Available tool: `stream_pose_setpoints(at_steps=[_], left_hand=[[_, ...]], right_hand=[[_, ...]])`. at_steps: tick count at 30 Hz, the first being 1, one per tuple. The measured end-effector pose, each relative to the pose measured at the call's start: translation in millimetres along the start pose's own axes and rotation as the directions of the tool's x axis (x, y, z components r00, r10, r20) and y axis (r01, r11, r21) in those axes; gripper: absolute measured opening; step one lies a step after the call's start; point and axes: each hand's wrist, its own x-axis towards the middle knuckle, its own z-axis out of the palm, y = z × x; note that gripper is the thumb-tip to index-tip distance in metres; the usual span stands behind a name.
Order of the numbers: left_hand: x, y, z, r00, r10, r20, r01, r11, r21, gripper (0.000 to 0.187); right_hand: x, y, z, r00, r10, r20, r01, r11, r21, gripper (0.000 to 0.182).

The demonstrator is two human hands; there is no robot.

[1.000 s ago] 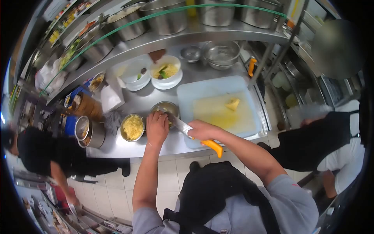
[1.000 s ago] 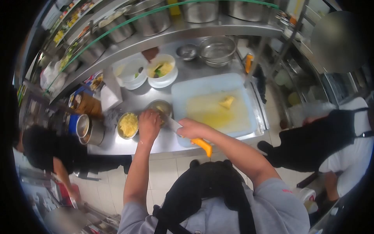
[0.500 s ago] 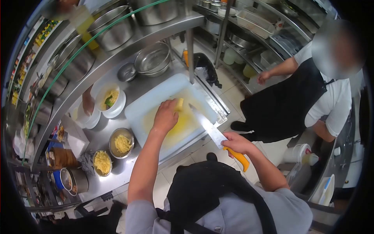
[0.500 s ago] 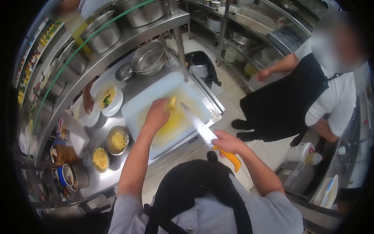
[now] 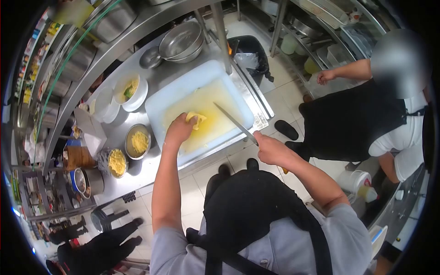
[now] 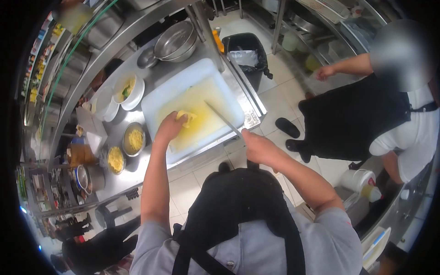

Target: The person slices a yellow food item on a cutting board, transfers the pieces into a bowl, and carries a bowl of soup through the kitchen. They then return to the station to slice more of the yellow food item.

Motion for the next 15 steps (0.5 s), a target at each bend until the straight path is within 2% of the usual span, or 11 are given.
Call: stream_pose_setpoints(at_steps=[1,2,3,4,6,8,10,12,13,15], left_hand=[[-5,-4,2,1.000,-0.010,-0.002,0.010,1.000,-0.004,0.050],[-8,-7,4,0.986,0.127,-0.111,-0.125,0.992,0.029,0.048],[-11,-6,4,0.941,0.267,-0.209,-0.257,0.963,0.078,0.045],[-12,-4,3,0.941,0.270,-0.204,-0.260,0.963,0.076,0.045],[-11,3,2,0.981,0.187,-0.057,-0.195,0.951,-0.240,0.040],[-10,1,13,0.975,0.213,-0.059,-0.220,0.954,-0.202,0.038],[-12,-1,24,0.969,0.241,-0.046,-0.246,0.957,-0.157,0.035],[-16,-2,32,0.855,0.393,-0.339,-0.459,0.877,-0.140,0.030],[-14,-4,33,0.857,0.399,-0.327,-0.463,0.874,-0.147,0.030],[-13,-7,36,0.757,0.528,-0.385,-0.599,0.796,-0.086,0.027]], right_hand=[[2,-5,-2,0.999,-0.039,-0.006,0.038,0.998,-0.050,0.057],[4,-9,-1,0.999,-0.040,0.000,0.040,0.998,-0.053,0.057],[6,-14,2,0.994,-0.104,-0.044,0.100,0.991,-0.085,0.057],[8,-20,6,0.982,-0.166,-0.089,0.155,0.981,-0.117,0.056],[14,-33,12,0.977,-0.170,-0.128,0.151,0.978,-0.146,0.056],[21,-41,19,0.972,-0.170,-0.162,0.139,0.973,-0.185,0.055],[24,-44,30,0.990,-0.105,-0.096,0.070,0.947,-0.314,0.053],[23,-44,39,0.991,-0.078,-0.108,0.041,0.950,-0.309,0.054],[25,-44,41,0.990,-0.079,-0.119,0.037,0.948,-0.317,0.054],[23,-45,45,0.991,-0.054,-0.119,0.015,0.952,-0.305,0.055]])
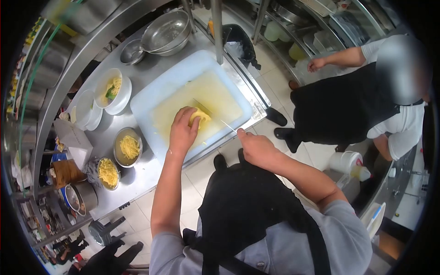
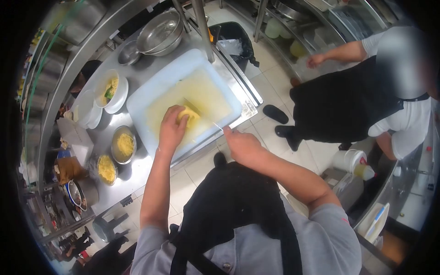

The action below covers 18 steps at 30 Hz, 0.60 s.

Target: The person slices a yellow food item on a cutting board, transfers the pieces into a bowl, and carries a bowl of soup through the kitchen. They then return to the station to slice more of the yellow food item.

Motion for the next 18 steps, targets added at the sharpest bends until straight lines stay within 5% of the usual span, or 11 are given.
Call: stream_pose_setpoints(at_steps=[18], left_hand=[[3,-17,14,0.997,0.059,-0.041,-0.058,0.998,0.021,0.026]], right_hand=[[-20,-28,-30,1.000,-0.004,0.015,0.004,1.000,-0.008,0.045]])
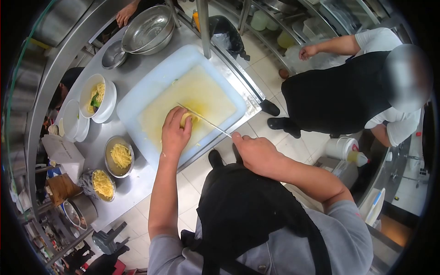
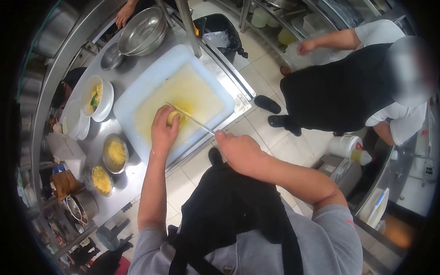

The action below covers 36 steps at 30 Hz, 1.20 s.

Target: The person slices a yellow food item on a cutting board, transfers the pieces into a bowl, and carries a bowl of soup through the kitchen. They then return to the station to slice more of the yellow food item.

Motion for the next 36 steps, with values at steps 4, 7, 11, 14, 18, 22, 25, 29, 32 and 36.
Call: stream_pose_setpoints(at_steps=[4,7,11,14,18,22,25,29,32,36], left_hand=[[-1,1,0,1.000,-0.006,-0.008,0.006,1.000,0.003,0.026],[-2,-1,1,1.000,-0.007,-0.008,0.007,1.000,0.004,0.026],[-3,2,1,1.000,-0.011,-0.012,0.011,1.000,0.024,0.026],[-5,3,0,1.000,-0.021,-0.006,0.021,1.000,0.022,0.026],[-3,2,1,0.999,0.004,-0.035,-0.004,1.000,0.008,0.026],[-1,3,1,0.999,0.018,-0.043,-0.018,1.000,0.003,0.026],[-2,2,0,0.999,0.021,-0.041,-0.020,1.000,0.011,0.027],[-5,-1,2,0.999,0.012,-0.048,-0.012,1.000,0.016,0.028],[-4,0,2,0.999,0.007,-0.040,-0.007,1.000,0.016,0.027],[-3,2,0,1.000,-0.006,-0.021,0.007,1.000,0.013,0.026]], right_hand=[[0,2,-3,1.000,0.001,0.022,-0.001,1.000,0.011,0.042],[8,4,0,1.000,-0.010,0.028,0.008,0.998,0.067,0.039],[29,16,22,0.998,0.047,0.045,-0.050,0.998,0.046,0.038],[26,18,17,0.999,0.033,0.036,-0.035,0.998,0.060,0.036],[15,16,10,1.000,-0.004,-0.007,0.005,0.997,0.071,0.036],[9,13,7,0.999,-0.048,-0.021,0.048,0.999,0.007,0.035],[7,11,7,0.999,-0.052,-0.017,0.052,0.999,0.009,0.037],[7,3,2,1.000,-0.022,-0.011,0.022,1.000,-0.010,0.039],[8,1,1,1.000,-0.004,0.006,0.004,0.999,-0.039,0.040],[18,10,13,0.999,0.013,0.035,-0.011,0.999,-0.040,0.042]])
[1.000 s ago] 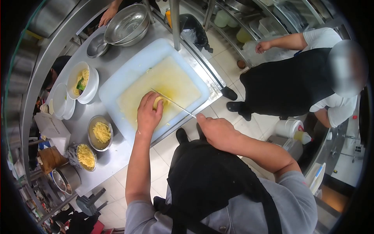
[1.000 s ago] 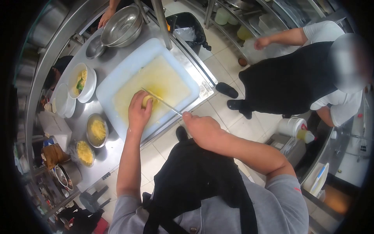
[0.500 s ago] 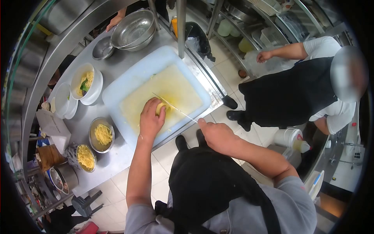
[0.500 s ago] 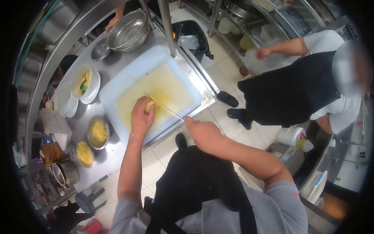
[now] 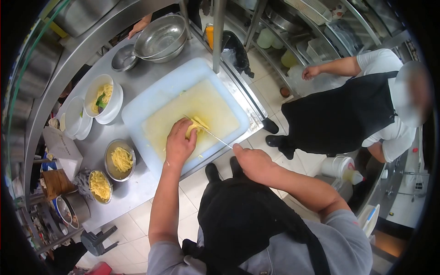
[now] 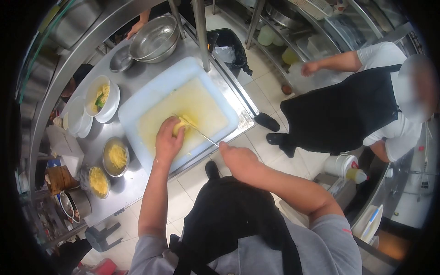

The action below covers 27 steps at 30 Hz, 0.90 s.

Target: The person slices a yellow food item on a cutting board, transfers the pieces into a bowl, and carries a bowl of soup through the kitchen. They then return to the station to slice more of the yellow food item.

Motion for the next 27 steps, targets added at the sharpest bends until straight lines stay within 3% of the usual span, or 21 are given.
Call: stream_pose_setpoints(at_steps=[11,13,16,27], left_hand=[[1,3,-2,0.999,-0.005,-0.031,0.003,0.998,-0.068,0.025],[1,2,-2,1.000,-0.011,-0.024,0.010,0.998,-0.063,0.025],[1,1,-1,1.000,-0.015,-0.017,0.014,0.999,-0.043,0.025],[-1,0,1,1.000,-0.004,-0.023,0.004,1.000,-0.029,0.026]], right_hand=[[-6,4,-4,0.998,-0.054,-0.037,0.055,0.998,0.019,0.037],[-7,3,-6,0.997,-0.055,-0.057,0.056,0.998,0.022,0.055],[-7,1,-12,0.997,-0.065,-0.041,0.067,0.997,0.049,0.056],[1,9,6,0.999,-0.046,-0.020,0.046,0.999,0.007,0.048]])
